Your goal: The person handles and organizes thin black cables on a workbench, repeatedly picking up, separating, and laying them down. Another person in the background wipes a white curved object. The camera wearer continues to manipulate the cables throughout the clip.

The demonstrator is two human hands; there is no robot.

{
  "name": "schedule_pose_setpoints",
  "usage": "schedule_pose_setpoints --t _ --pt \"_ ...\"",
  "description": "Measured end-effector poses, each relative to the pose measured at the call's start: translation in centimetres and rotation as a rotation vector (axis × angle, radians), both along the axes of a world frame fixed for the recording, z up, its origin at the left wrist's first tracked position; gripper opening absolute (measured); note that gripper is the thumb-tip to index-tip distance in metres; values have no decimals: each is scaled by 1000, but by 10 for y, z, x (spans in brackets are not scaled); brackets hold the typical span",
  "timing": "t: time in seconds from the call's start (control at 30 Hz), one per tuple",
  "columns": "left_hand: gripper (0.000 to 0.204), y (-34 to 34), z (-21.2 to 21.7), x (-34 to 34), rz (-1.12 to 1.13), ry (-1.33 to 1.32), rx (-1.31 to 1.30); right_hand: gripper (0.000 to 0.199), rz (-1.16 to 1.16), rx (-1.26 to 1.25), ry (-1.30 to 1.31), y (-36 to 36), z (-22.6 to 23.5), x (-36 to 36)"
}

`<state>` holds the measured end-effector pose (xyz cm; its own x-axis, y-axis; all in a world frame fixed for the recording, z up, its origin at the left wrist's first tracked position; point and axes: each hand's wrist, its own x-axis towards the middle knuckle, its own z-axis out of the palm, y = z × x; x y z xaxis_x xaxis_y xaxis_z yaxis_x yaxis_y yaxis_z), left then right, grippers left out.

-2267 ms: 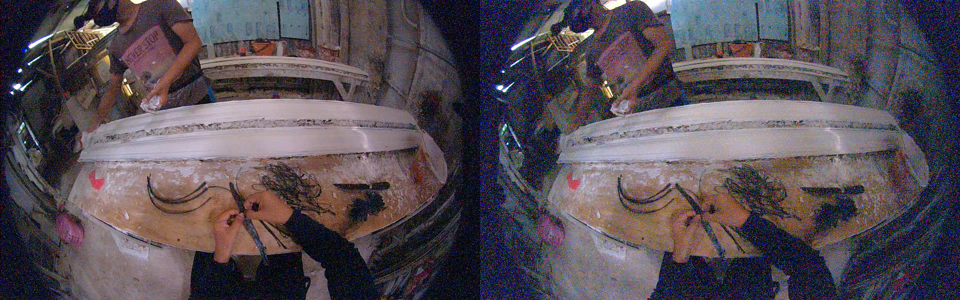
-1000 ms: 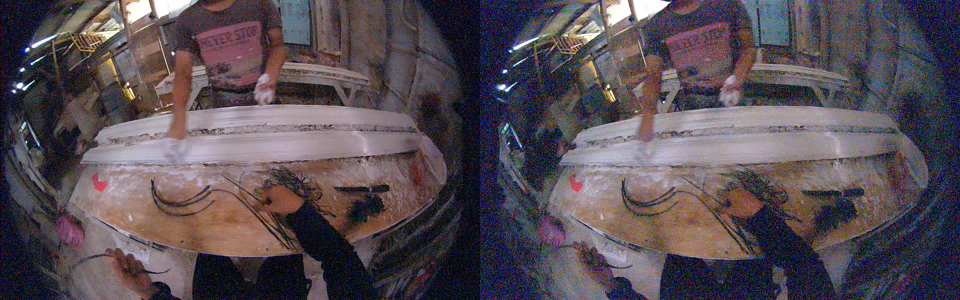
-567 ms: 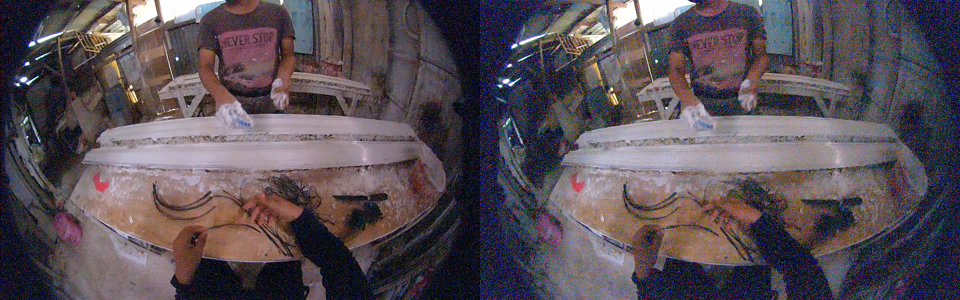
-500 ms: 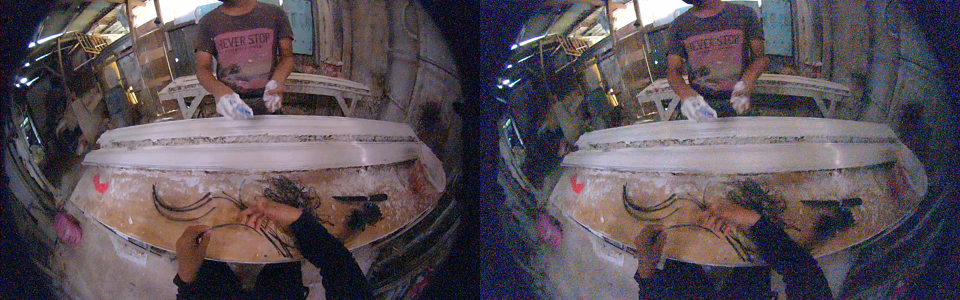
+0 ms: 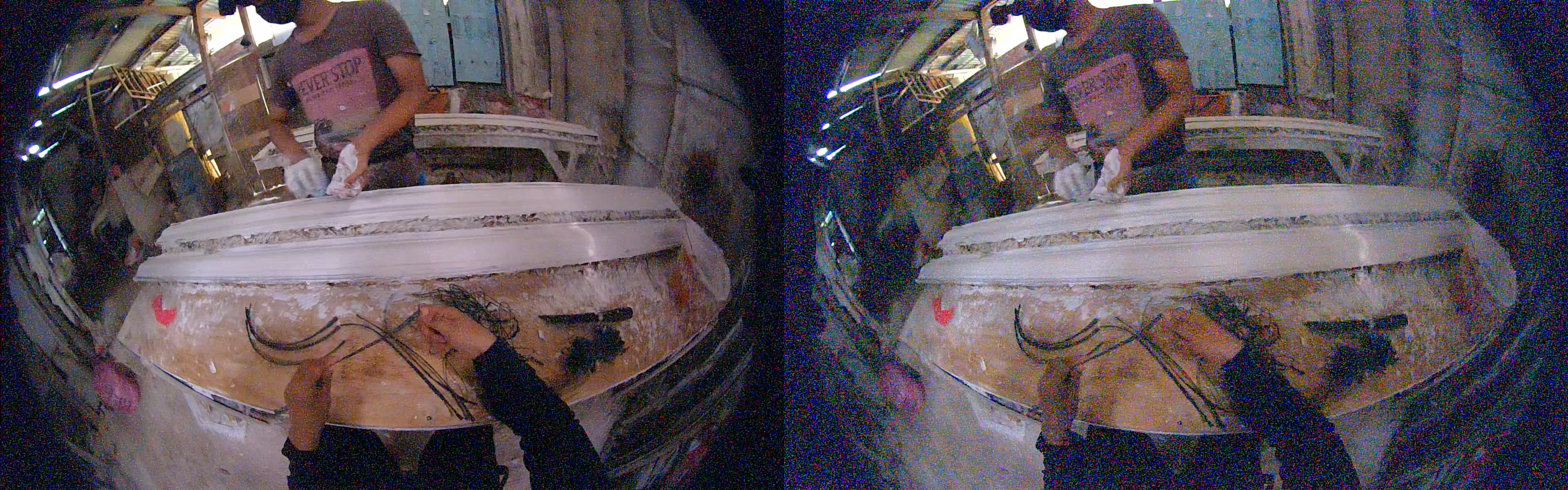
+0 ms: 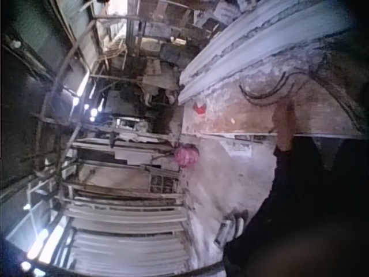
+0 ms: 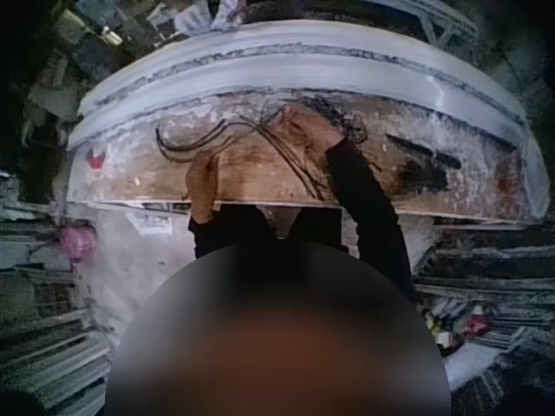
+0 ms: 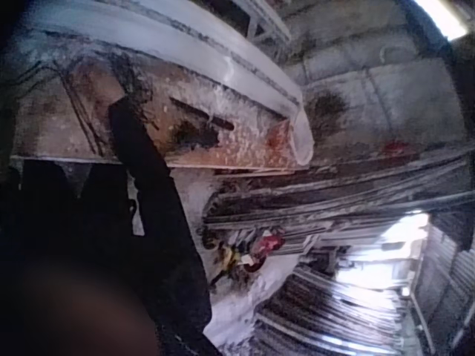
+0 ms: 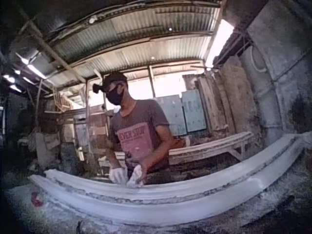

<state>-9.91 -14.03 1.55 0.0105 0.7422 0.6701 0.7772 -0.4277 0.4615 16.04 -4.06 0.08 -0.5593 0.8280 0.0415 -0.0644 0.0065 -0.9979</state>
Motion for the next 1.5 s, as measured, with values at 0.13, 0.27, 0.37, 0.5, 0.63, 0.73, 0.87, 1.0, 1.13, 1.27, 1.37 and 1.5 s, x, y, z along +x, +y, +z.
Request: schedule_pose_setpoints --t 0.13,0.27,0.37,0.5,0.63,0.73,0.87,1.0,1.13,1.27,1.37,1.5 --pt "17 -1 -2 -1 -41 -15 4 49 5 -63 36 0 6 0" --pt "16 1 -11 -2 -22 19 -33 52 98 157 -65 -3 12 -20" --pt "16 2 -15 2 11 88 -42 49 282 68 -259 -16 13 -17" --pt "17 -1 -4 9 -17 45 -16 39 380 -11 -307 -18 10 -22" --pt "19 -5 9 12 -9 13 -64 29 370 205 -410 -7 9 -14" --pt "20 -4 10 11 -16 44 -53 26 403 85 -230 -10 10 -4" --pt "21 -2 0 6 -10 53 -84 17 314 -25 -150 -9 18 4" --pt "24 4 -6 0 -48 19 -107 11 179 -132 -36 -3 23 11" --pt "33 5 -2 2 -132 -48 -172 11 157 -227 125 -3 19 10" --pt "41 8 6 11 -125 -16 -263 12 190 -162 45 -2 20 8" --pt "42 13 10 17 -180 -89 -235 13 221 -150 10 -4 23 8" --pt "37 17 9 22 -213 -279 -404 14 198 -107 6 -10 22 2"
